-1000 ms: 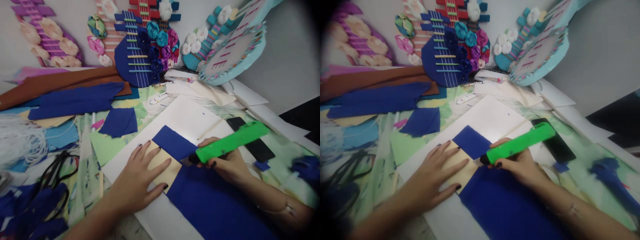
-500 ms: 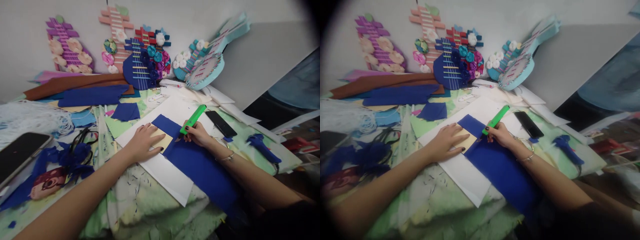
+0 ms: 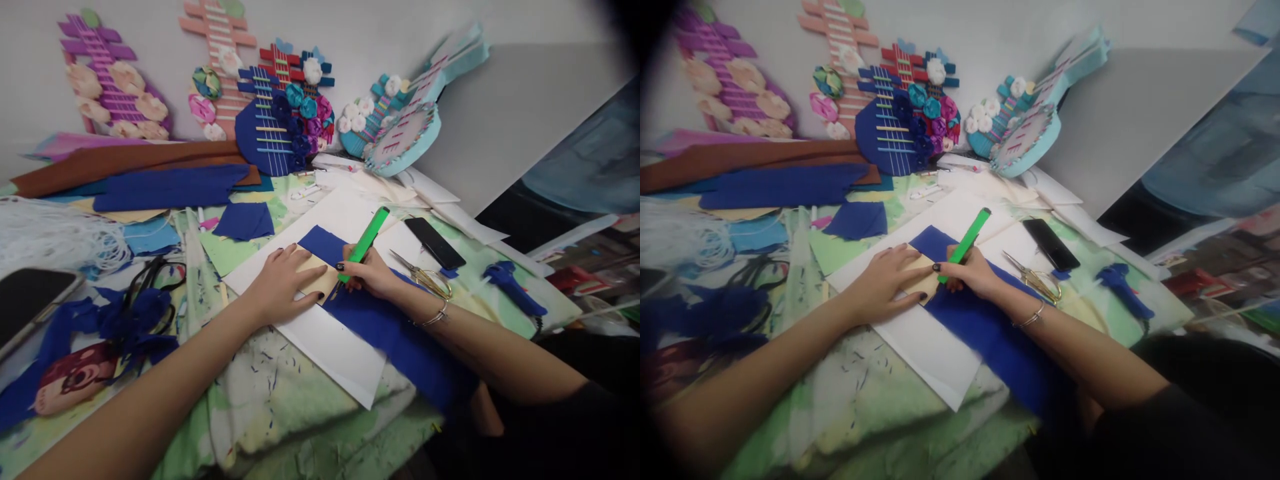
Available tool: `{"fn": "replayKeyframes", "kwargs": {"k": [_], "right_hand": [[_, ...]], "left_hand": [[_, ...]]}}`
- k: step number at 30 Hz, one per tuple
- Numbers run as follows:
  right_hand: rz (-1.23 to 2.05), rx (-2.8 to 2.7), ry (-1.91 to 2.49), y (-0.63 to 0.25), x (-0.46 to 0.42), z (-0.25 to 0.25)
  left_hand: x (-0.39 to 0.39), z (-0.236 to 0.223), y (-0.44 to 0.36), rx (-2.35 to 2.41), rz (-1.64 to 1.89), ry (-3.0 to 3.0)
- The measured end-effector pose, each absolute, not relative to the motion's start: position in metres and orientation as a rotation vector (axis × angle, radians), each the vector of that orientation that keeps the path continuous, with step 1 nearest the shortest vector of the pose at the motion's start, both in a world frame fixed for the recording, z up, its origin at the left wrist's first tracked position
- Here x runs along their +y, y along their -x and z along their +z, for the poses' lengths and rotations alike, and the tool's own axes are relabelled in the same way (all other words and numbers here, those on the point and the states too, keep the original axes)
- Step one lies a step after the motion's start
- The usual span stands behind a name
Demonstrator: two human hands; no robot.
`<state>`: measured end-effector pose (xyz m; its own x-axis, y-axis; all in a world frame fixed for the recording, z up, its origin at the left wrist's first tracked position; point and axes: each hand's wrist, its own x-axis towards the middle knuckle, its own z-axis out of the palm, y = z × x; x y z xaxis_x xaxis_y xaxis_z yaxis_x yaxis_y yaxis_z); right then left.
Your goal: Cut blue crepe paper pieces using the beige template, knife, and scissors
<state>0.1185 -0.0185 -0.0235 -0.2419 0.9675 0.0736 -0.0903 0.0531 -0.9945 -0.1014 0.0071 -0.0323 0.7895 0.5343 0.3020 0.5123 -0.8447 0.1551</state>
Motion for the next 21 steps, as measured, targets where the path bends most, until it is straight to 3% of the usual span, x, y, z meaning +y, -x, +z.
{"fn": "replayKeyframes", "kwargs": {"k": [13,21], "right_hand": [[1.275,-1.428,1.003,-0.119,-0.023,-0.019],[1.401,-1.364,1.030,-0.118,-0.028,-0.020]], "left_hand": [[0.007,-0.032,0.101,0.868,0.490,-2.915],[0.009,-0.032,0.101,0.868,0.504,-2.886]]}}
